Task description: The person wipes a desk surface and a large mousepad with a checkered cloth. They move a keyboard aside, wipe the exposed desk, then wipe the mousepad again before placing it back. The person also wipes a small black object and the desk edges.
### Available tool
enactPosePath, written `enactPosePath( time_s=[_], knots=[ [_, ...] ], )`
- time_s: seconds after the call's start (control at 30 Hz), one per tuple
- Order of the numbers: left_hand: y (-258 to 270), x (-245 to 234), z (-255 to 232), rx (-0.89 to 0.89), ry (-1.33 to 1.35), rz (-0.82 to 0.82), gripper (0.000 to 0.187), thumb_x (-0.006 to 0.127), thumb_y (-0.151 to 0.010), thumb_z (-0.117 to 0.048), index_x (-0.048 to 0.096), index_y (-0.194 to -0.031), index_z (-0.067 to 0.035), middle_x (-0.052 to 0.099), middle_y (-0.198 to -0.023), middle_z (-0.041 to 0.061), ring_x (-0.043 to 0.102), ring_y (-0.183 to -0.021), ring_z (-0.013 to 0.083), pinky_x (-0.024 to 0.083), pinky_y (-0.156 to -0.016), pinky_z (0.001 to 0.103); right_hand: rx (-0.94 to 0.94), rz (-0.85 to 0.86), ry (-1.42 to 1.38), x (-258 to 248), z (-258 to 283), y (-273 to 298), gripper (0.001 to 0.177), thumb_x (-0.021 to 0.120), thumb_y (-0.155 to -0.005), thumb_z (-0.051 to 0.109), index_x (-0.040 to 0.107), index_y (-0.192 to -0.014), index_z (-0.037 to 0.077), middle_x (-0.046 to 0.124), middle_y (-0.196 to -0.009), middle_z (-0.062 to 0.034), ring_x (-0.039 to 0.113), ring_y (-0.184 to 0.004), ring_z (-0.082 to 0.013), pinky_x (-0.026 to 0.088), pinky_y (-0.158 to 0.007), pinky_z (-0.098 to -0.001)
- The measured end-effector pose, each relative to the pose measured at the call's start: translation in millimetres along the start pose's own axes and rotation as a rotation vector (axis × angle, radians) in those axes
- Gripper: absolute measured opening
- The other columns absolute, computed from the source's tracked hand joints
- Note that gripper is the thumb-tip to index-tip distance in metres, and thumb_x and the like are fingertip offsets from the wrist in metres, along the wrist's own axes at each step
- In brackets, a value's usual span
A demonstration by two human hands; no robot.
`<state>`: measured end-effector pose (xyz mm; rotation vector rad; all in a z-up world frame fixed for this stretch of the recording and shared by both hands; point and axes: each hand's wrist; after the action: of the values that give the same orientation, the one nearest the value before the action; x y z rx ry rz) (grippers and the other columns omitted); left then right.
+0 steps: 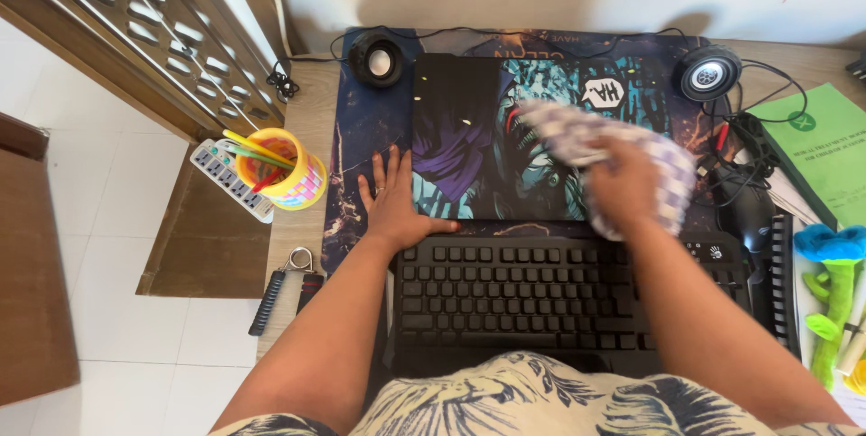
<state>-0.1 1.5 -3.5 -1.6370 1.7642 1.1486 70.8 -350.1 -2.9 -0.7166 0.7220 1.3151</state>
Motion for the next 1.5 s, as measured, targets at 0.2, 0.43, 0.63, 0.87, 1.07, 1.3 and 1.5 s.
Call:
enactPosePath(
  time_s=[0.2,0.43,0.63,0.87,1.07,1.3,1.5],
  knots=[
    [1.2,-0.9,-0.6,-0.007,0.001,0.023,0.156,0.089,-0.045,-0.074,0.009,-0.162,-0.009,0.0,-0.171,0.015,-0.018,-0.157,0.0306,-0.015,-0.121,0.056,0.138,-0.373,-0.153,-23.1,-11.6,-40.0,0.029,0.065,-0.086,0.013,0.079,-0.112,0.011,0.076,-0.103,-0.0168,0.072,-0.091,-0.0258,0.055,-0.084,-0.0385],
    [-5.1,11.3,12.5,0.054,0.04,-0.04,0.132,0.073,-0.064,-0.082,0.02,-0.161,-0.011,0.013,-0.169,0.018,-0.002,-0.158,0.0339,-0.011,-0.12,0.06,-0.472,0.275,-0.144,43.3,121.1,-5.2,0.037,0.071,-0.088,0.03,0.072,-0.121,0.013,0.069,-0.125,-0.0125,0.066,-0.112,-0.0259,0.05,-0.1,-0.0443],
    [-6.7,20.0,18.1,0.022,0.099,0.034,0.115,0.065,-0.065,-0.082,0.035,-0.159,-0.023,0.036,-0.165,0.013,0.025,-0.155,0.0321,0.0,-0.123,0.06,-0.952,0.476,-0.006,73.2,164.1,23.8,0.035,0.061,-0.097,0.036,0.071,-0.12,0.012,0.063,-0.142,-0.0092,0.05,-0.137,-0.0329,0.024,-0.117,-0.0573],
    [-0.9,7.1,5.8,0.05,0.059,-0.044,0.135,0.073,-0.063,-0.082,0.02,-0.16,-0.004,0.018,-0.168,0.02,0.003,-0.158,0.0341,-0.011,-0.12,0.06,-1.008,0.312,-0.048,100.6,174.1,-39.3,0.031,0.063,-0.094,0.023,0.071,-0.12,0.009,0.068,-0.13,-0.0112,0.056,-0.13,-0.0355,0.036,-0.113,-0.0523],
    [0.7,1.9,2.7,0.055,0.048,-0.057,0.138,0.073,-0.064,-0.082,0.016,-0.161,-0.003,0.006,-0.171,0.02,-0.011,-0.158,0.0352,-0.014,-0.12,0.059,-0.909,0.212,-0.12,119.2,189.1,-75.5,0.021,0.066,-0.097,0.016,0.071,-0.115,0.008,0.069,-0.128,-0.014,0.061,-0.124,-0.035,0.046,-0.111,-0.049],
    [-0.7,4.2,3.1,0.052,0.034,-0.04,0.141,0.072,-0.064,-0.082,0.01,-0.162,-0.002,0.009,-0.171,0.017,-0.011,-0.158,0.0355,-0.015,-0.12,0.06,-1.181,0.361,-0.088,103.6,172.4,-22.1,0.037,0.066,-0.086,0.012,0.07,-0.123,0.008,0.065,-0.135,-0.0173,0.056,-0.129,-0.0369,0.038,-0.111,-0.0517],
    [-0.8,5.9,3.6,0.059,0.034,-0.071,0.138,0.072,-0.062,-0.081,0.014,-0.163,-0.007,0.009,-0.171,0.018,-0.011,-0.159,0.0345,-0.014,-0.119,0.06,-1.054,0.365,-0.032,72.1,125.2,-20.7,0.036,0.066,-0.082,0.01,0.071,-0.117,0.011,0.068,-0.131,-0.0121,0.057,-0.131,-0.0326,0.039,-0.113,-0.0483]
  ],
)
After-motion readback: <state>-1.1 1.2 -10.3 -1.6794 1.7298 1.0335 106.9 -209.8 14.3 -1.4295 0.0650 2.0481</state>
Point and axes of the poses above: each hand's wrist, its own y-axis away from the middle knuckle, its own x-axis out of the palm, z = x × y
